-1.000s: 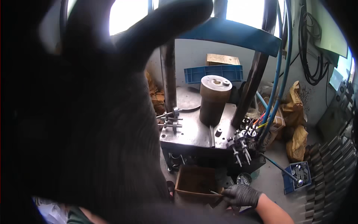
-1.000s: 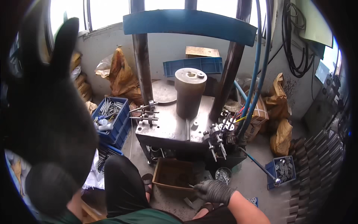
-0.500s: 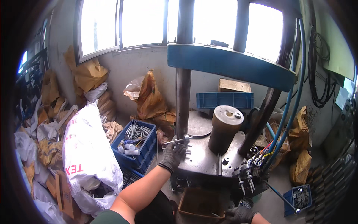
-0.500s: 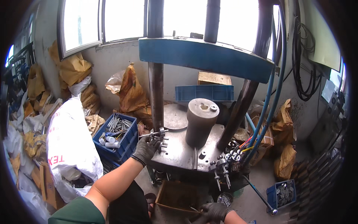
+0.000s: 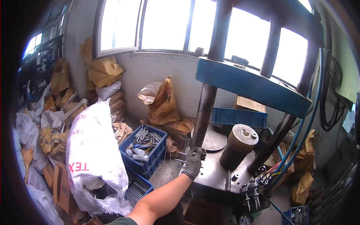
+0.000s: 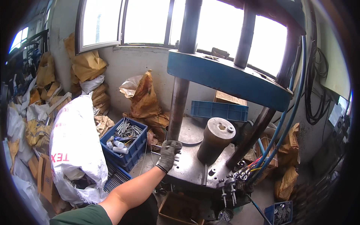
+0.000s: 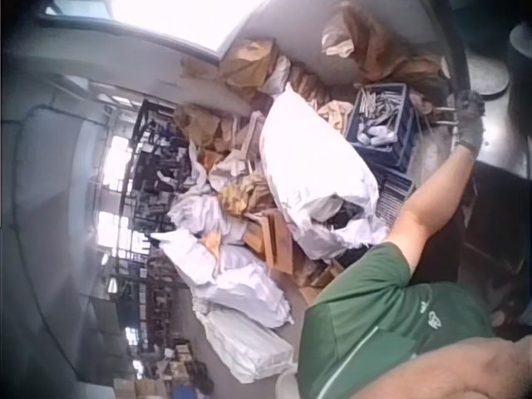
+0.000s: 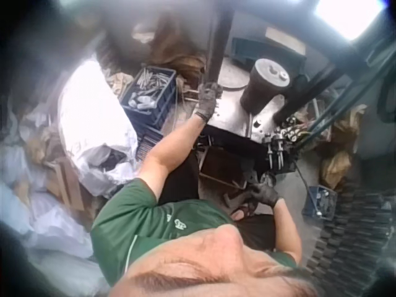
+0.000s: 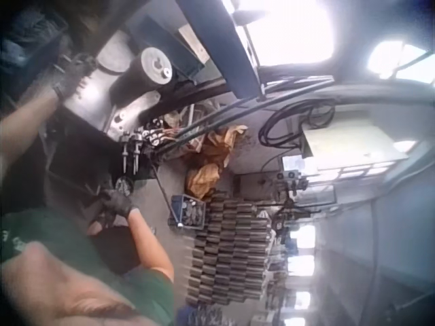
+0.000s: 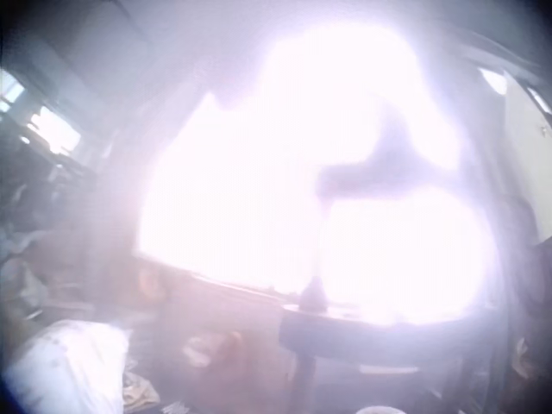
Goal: Manually inserting metal parts into an industrial press or assembly machine and activating the cycle.
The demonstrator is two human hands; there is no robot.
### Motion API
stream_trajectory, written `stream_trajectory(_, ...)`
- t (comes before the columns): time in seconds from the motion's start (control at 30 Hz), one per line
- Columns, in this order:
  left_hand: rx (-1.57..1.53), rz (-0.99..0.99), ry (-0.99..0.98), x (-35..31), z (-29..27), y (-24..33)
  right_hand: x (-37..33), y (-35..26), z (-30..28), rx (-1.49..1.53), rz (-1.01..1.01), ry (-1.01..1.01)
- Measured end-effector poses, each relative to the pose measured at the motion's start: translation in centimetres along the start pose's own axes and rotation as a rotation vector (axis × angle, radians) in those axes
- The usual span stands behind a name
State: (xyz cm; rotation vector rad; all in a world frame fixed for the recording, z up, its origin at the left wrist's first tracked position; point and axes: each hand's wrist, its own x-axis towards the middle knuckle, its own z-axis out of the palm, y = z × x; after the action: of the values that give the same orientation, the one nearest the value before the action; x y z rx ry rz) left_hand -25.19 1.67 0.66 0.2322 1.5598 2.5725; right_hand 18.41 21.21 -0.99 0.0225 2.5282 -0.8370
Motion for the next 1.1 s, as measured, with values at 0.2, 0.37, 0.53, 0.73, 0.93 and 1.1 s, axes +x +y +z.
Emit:
stream_trajectory(0.2, 0.492, 0.523, -0.087, -1.4, 0.5, 0.9, 0.9, -1.1, -0.8, -0.414, -0.165, 0.197)
stream_trajectory(0.37, 0.290, 0.613, -0.420, -5.0, 3.0, 4.4, 4.2, -0.3, -0.3, 0.172, 0.056, 0.226)
stream_trajectory(0.53, -0.060, 0.059, -0.609, -8.5, 5.7, 2.1, 4.2, -3.2, -2.8, -0.246, -0.233, 0.430)
stream_trajectory(0.73, 0.746, 0.130, -0.599, -5.6, 4.3, -1.2, 8.3, -10.8, -11.6, -0.384, -0.176, 0.612)
stream_trajectory(0.93, 0.792, 0.090, -0.530, -5.2, 5.0, -1.5, 16.7, -10.9, -17.8, -0.767, 0.078, 0.595)
stream_trajectory(1.1, 0.874, 0.093, -0.507, -4.5, 5.0, -1.2, 20.6, -7.8, -18.4, -0.753, 0.311, 0.553)
